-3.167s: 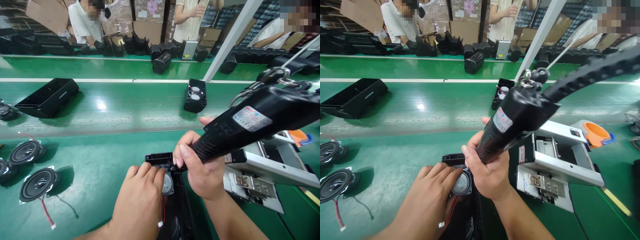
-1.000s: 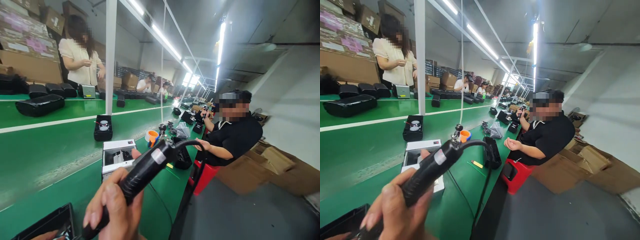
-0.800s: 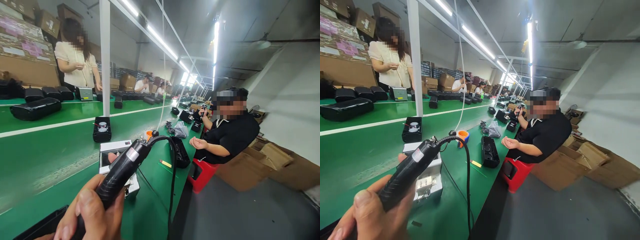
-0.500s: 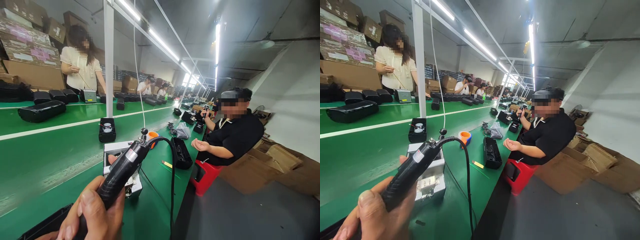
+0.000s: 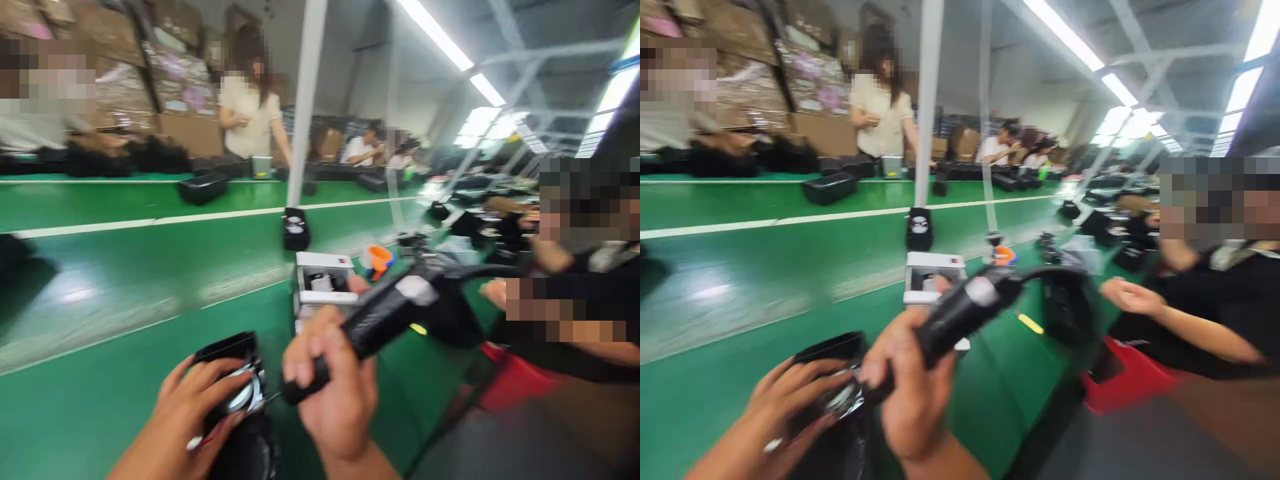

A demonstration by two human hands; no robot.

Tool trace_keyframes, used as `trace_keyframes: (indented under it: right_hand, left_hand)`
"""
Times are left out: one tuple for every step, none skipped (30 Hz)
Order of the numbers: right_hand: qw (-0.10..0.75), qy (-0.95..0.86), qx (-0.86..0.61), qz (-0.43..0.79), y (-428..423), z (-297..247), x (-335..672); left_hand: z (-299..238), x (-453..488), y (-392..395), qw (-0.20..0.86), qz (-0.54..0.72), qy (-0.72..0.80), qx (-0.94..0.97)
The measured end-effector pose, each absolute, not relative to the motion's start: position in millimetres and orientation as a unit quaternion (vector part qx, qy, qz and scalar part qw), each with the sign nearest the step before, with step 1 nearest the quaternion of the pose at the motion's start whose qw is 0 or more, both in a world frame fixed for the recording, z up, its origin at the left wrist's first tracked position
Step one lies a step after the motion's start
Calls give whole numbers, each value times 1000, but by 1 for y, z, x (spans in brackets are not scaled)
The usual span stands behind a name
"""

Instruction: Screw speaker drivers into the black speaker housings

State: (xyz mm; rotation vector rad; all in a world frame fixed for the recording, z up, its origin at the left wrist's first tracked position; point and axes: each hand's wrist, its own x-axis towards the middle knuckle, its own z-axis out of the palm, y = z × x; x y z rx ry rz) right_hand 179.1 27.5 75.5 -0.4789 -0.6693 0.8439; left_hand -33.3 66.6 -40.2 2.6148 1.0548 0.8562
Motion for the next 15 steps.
trace_keyframes:
  right_hand:
    - [833, -329, -228, 381, 24, 79, 186]
    - [834, -341, -231, 369, 22, 82, 192]
    - [834, -364, -225, 349, 20, 83, 197]
    - [826, -376, -246, 342, 19, 82, 200]
    - [813, -402, -254, 334, 17, 81, 201]
    - [803, -422, -270, 322, 15, 79, 202]
    - [792, -439, -288, 311, 12, 77, 201]
    - [780, -457, -303, 300, 9, 74, 199]
    - [767, -474, -320, 292, 7, 72, 197]
    - [749, -492, -336, 289, 6, 69, 196]
    - [731, -509, -348, 292, 5, 67, 194]
    - [712, -524, -359, 298, 6, 64, 194]
    - [699, -531, -369, 304, 6, 62, 194]
    - [693, -533, -375, 309, 7, 61, 194]
    - [690, -531, -379, 314, 8, 59, 194]
  left_hand:
    - [-24, -30, 59, 136, 247, 381, 880]
    - [-9, -25, 53, 178, 212, 390, 878]
    - [4, -20, 50, 208, 193, 403, 870]
    - [14, -15, 49, 236, 178, 411, 862]
    - [21, -12, 49, 253, 173, 419, 855]
    - [25, -9, 49, 265, 171, 425, 849]
    - [27, -8, 49, 272, 169, 428, 845]
    - [27, -7, 48, 274, 170, 431, 843]
    - [26, -6, 47, 274, 170, 432, 842]
    - [24, -6, 45, 273, 171, 433, 842]
    - [23, -6, 44, 272, 171, 432, 842]
    - [22, -5, 43, 272, 172, 432, 843]
    - [21, -5, 42, 273, 172, 430, 843]
    - [21, -4, 41, 274, 172, 429, 843]
    - [21, -4, 41, 276, 173, 427, 844]
